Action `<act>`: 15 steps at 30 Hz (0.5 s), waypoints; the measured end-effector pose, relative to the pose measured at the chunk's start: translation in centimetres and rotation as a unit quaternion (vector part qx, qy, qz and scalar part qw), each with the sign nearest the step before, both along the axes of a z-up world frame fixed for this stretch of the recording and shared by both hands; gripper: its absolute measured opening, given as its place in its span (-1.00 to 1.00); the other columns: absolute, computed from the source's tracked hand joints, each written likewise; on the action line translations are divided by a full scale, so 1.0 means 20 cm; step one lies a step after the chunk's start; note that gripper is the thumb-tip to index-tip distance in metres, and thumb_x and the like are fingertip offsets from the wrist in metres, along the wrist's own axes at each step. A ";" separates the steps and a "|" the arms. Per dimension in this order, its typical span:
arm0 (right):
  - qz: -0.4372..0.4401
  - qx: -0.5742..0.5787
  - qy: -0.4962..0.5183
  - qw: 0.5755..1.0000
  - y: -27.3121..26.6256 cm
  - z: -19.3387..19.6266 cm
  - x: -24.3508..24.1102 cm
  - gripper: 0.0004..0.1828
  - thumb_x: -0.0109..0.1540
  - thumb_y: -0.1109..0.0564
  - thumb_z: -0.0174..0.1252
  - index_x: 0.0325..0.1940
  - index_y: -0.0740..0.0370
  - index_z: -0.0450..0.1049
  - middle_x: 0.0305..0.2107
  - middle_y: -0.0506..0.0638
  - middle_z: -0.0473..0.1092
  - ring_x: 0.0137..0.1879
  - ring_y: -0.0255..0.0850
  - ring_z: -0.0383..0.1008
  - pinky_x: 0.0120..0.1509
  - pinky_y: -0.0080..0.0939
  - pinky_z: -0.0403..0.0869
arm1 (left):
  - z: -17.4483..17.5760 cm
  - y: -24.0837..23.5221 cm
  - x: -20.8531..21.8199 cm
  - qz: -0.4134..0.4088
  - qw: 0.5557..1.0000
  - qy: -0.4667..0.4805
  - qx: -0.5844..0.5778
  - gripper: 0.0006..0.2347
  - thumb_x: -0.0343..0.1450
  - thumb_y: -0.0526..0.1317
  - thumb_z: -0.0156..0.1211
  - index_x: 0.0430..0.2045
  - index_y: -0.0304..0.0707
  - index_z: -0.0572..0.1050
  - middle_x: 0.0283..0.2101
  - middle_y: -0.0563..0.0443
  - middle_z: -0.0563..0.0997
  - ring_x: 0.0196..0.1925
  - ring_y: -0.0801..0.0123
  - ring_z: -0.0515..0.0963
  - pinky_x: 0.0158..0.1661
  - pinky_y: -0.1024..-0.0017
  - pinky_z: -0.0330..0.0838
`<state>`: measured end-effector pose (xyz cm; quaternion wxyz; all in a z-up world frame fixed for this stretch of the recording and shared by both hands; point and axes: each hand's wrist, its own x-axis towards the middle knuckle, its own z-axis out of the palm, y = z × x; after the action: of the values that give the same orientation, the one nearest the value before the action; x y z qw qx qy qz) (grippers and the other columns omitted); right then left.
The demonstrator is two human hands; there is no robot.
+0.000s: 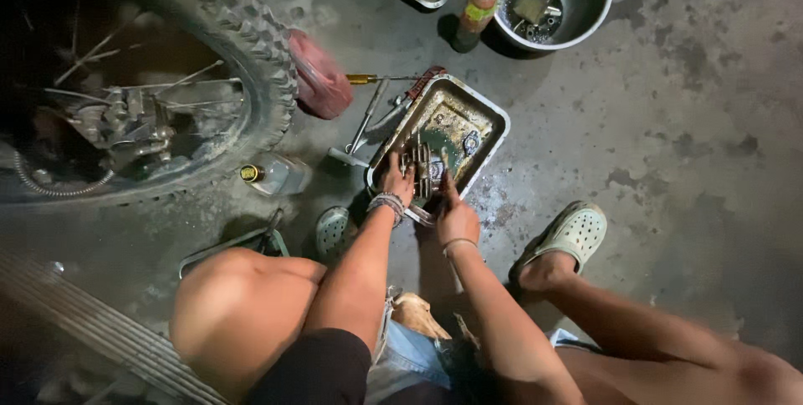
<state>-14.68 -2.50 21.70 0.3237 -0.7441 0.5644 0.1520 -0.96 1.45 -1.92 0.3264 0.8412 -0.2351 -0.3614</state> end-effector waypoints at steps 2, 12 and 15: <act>0.010 0.000 -0.005 1.000 0.03 -0.02 0.01 -0.26 0.30 0.00 -0.05 0.53 -0.59 -0.01 -0.11 0.22 0.55 0.12 0.19 0.55 0.25 0.15 0.52 | 0.04 0.02 0.03 -0.006 1.000 0.001 0.010 -0.41 0.54 -0.01 0.00 0.47 0.00 -0.06 -0.12 -0.44 0.65 0.05 -0.22 0.63 0.15 -0.09 0.46; -0.032 0.013 -0.036 0.999 0.01 0.13 0.06 -0.28 0.28 0.07 -0.07 0.52 -0.46 0.08 -0.13 0.32 0.55 0.13 0.28 0.54 0.24 0.24 0.53 | 0.03 0.00 0.06 0.015 1.000 0.023 0.010 -0.47 0.56 -0.02 -0.04 0.45 -0.05 0.02 -0.36 -0.21 0.64 -0.14 -0.07 0.68 0.03 -0.07 0.54; -0.022 0.002 -0.025 0.999 -0.03 -0.44 -0.02 -0.35 0.25 -0.05 0.05 0.44 -0.49 0.22 -0.12 0.23 0.57 0.12 0.19 0.56 0.21 0.18 0.56 | 0.03 -0.02 0.07 -0.002 1.000 0.018 0.016 -0.47 0.56 0.02 -0.09 0.44 -0.01 -0.01 -0.19 -0.34 0.67 0.01 -0.14 0.65 0.12 -0.06 0.48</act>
<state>-15.16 -3.12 12.89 0.3428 -0.7344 0.5718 0.1272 0.46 1.03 -1.34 0.3162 0.8394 -0.2248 -0.3807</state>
